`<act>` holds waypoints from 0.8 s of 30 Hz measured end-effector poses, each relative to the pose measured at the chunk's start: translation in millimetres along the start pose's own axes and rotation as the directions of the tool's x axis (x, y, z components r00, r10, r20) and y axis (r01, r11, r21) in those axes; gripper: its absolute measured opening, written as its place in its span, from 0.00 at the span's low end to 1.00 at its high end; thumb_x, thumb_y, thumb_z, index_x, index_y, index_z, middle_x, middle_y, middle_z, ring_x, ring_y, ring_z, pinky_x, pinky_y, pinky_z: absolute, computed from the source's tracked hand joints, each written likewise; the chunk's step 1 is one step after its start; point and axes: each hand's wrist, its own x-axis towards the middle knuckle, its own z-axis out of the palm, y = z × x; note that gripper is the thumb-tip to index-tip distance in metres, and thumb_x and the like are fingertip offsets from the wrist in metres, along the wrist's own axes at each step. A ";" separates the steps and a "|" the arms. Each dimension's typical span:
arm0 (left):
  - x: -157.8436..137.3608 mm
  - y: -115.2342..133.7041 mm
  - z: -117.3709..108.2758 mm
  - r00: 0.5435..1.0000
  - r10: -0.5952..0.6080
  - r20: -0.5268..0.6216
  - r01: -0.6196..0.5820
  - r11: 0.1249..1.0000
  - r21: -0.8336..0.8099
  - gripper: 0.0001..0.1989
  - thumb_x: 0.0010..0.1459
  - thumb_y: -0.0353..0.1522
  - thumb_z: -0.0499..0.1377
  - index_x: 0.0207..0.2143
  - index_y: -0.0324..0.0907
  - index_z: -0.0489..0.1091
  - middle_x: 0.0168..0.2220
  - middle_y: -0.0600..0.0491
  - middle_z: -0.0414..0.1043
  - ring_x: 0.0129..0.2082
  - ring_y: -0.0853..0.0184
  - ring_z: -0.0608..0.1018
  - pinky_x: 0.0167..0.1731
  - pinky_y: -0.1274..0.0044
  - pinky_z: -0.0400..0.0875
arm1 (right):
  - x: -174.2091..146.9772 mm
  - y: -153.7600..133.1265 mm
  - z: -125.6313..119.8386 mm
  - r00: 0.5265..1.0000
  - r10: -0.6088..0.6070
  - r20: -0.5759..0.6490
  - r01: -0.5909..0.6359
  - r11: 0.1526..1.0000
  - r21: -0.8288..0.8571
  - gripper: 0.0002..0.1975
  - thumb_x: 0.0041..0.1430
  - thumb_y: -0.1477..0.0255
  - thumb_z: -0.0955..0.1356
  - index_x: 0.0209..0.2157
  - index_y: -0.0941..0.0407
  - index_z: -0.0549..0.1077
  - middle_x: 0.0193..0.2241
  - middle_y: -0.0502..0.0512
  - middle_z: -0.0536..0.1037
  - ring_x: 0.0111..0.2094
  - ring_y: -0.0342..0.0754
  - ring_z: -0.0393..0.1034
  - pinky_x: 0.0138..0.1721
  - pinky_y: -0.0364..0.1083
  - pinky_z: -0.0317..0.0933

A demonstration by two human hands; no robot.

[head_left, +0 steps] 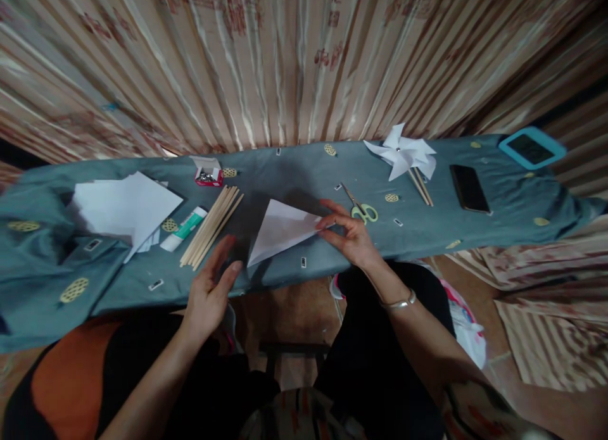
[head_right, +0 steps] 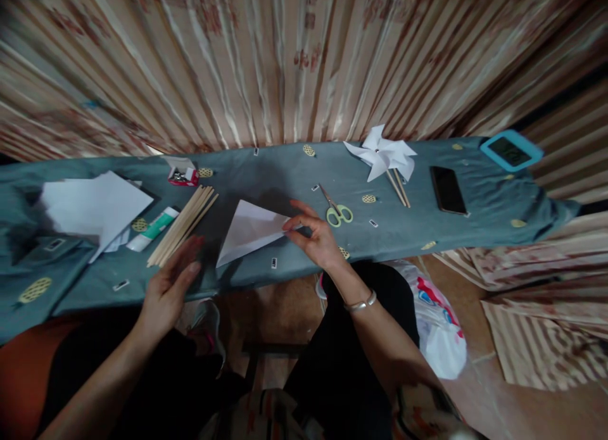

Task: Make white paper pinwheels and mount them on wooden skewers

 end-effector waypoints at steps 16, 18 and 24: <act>71.2 37.3 20.5 0.946 -0.280 0.166 0.322 0.880 -0.350 0.16 0.44 0.45 0.66 0.25 0.40 0.79 0.24 0.49 0.79 0.22 0.60 0.78 0.25 0.72 0.74 | 15.4 -19.4 -6.4 0.947 0.128 -0.294 0.003 0.914 0.406 0.14 0.50 0.66 0.76 0.40 0.51 0.80 0.56 0.54 0.75 0.59 0.53 0.67 0.60 0.52 0.61; 75.6 35.6 16.4 0.965 -0.259 0.052 0.262 0.916 -0.304 0.15 0.44 0.44 0.66 0.27 0.41 0.79 0.24 0.51 0.79 0.24 0.60 0.78 0.25 0.73 0.73 | 13.6 -16.8 2.5 0.908 0.305 -0.286 -0.115 0.840 0.530 0.18 0.50 0.61 0.75 0.42 0.52 0.78 0.52 0.56 0.78 0.52 0.53 0.73 0.52 0.51 0.68; 87.5 39.1 6.6 0.991 -0.076 -0.111 0.069 0.996 -0.062 0.13 0.50 0.43 0.62 0.28 0.44 0.78 0.24 0.53 0.79 0.26 0.60 0.79 0.26 0.74 0.70 | 5.9 -17.4 40.6 0.888 0.457 0.048 -0.359 0.625 0.693 0.24 0.45 0.57 0.77 0.43 0.54 0.77 0.45 0.55 0.81 0.45 0.51 0.76 0.44 0.49 0.70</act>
